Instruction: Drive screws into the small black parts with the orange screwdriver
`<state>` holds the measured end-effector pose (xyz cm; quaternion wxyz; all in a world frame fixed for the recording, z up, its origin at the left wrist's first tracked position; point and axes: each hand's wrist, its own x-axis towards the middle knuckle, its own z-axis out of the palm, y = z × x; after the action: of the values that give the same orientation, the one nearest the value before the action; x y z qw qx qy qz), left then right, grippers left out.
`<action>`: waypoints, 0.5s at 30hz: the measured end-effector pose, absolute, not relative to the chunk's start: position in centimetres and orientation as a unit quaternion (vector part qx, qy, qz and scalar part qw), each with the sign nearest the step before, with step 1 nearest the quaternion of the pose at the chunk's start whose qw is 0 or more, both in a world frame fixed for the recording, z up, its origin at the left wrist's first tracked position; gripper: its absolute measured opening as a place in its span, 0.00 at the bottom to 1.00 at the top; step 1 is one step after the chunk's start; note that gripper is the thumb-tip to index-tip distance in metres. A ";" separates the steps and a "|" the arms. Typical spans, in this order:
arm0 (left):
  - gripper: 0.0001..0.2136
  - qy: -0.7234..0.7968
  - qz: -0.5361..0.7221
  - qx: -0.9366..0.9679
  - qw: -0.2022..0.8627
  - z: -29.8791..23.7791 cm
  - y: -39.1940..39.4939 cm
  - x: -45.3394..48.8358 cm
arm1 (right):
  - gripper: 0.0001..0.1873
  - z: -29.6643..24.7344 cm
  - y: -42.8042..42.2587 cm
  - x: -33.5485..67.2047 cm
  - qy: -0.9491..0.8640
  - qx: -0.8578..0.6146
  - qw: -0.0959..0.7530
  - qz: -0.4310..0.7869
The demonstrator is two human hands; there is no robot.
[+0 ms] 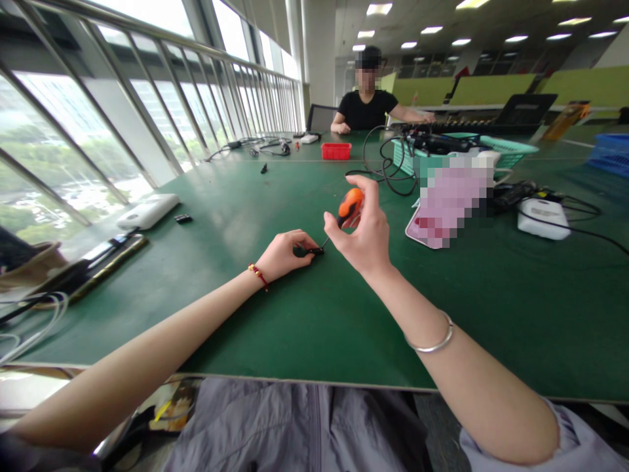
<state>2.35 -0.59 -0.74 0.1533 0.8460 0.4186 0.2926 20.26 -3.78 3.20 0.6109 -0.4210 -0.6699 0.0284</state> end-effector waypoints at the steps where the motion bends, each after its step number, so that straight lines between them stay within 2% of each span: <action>1: 0.08 0.419 0.292 0.846 0.153 -0.7 -0.6 2.3 | 0.25 3.2 -3.8 20.3 -0.664 -0.431 0.611 0.017; 6: 0.08 0.419 0.292 0.847 0.147 -0.6 -0.7 2.4 | 0.13 3.7 -4.3 20.1 -0.649 -0.476 0.593 0.023; 11: 0.08 0.416 0.297 0.846 0.151 -0.6 -0.7 2.4 | 0.08 3.8 -4.5 20.1 -0.676 -0.444 0.584 0.071; 13: 0.08 0.415 0.298 0.846 0.150 -0.7 -0.7 2.4 | 0.10 3.7 -4.4 20.1 -0.679 -0.434 0.590 0.059; 15: 0.08 0.415 0.299 0.846 0.150 -0.8 -0.6 2.3 | 0.17 3.5 -4.2 20.1 -0.678 -0.420 0.601 0.038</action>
<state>2.32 -0.58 -0.79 0.1498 0.8463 0.4149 0.2985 20.14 -4.21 3.48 0.6014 -0.4202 -0.6785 0.0382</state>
